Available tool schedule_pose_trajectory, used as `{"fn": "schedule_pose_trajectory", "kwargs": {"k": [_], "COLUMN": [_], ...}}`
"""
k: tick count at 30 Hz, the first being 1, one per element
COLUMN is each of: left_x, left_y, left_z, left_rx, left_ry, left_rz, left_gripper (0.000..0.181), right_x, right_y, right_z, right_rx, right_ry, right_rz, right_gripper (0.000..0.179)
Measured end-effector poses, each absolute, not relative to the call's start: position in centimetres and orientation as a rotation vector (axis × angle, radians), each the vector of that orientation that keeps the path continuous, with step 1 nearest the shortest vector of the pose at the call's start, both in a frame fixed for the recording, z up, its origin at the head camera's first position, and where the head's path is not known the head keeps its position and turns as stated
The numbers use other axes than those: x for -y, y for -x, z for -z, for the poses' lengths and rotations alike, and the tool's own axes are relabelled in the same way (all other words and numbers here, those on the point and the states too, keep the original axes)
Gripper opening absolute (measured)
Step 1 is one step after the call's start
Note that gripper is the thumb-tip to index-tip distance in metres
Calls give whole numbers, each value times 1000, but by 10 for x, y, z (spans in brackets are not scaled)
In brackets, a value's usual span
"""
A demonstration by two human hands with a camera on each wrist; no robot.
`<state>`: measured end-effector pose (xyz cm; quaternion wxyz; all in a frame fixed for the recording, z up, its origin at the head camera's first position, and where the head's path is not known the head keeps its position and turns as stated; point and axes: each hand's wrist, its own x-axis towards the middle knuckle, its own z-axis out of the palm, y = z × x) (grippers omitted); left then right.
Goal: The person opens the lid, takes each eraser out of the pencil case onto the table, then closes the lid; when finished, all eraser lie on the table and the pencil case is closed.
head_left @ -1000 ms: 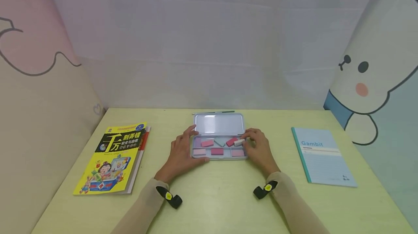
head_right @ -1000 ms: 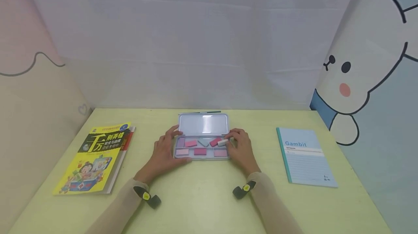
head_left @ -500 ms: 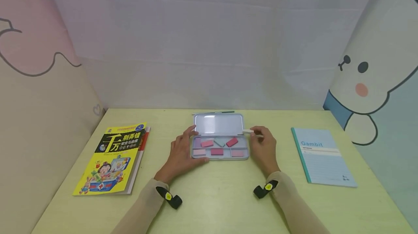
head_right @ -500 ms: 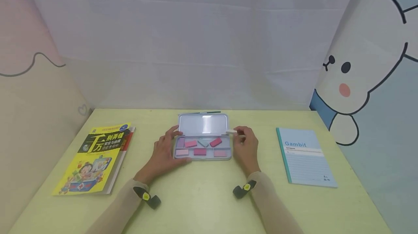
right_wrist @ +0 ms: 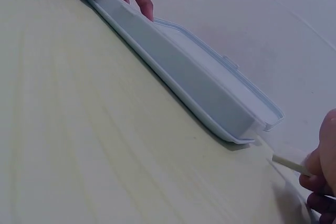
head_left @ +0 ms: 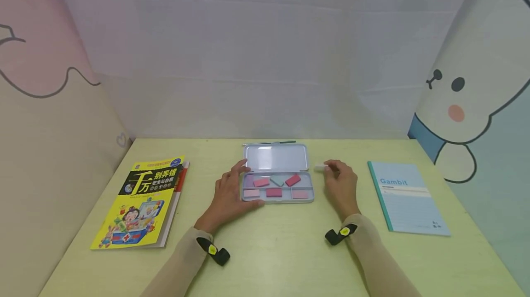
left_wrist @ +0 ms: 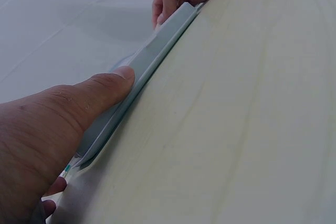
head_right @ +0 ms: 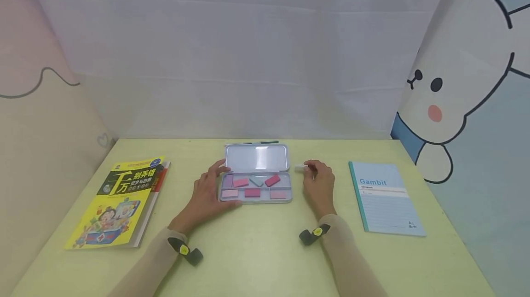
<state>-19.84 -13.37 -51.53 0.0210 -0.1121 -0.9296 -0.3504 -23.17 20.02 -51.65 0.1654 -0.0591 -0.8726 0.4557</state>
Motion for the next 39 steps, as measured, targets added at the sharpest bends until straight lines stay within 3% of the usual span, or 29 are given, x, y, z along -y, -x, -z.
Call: {"fn": "schedule_pose_trajectory", "kwargs": {"k": [13,34,39], "left_x": [135,134,134], "left_y": [198,198,198], "left_z": [516,518,517], "left_rx": [2879,2875,2871], "left_ry": [361,346,351], "left_rz": [1075,1084,1092], "left_gripper": [120,119,119], "right_x": [-202,-203,-203], "right_y": [236,231,233], "right_z": [520,519,518], "right_rx": [2600,2431,2316], "right_ry": [203,159,34], "right_rz": [-1104,-1293,-1329], "right_gripper": [30,41,37]}}
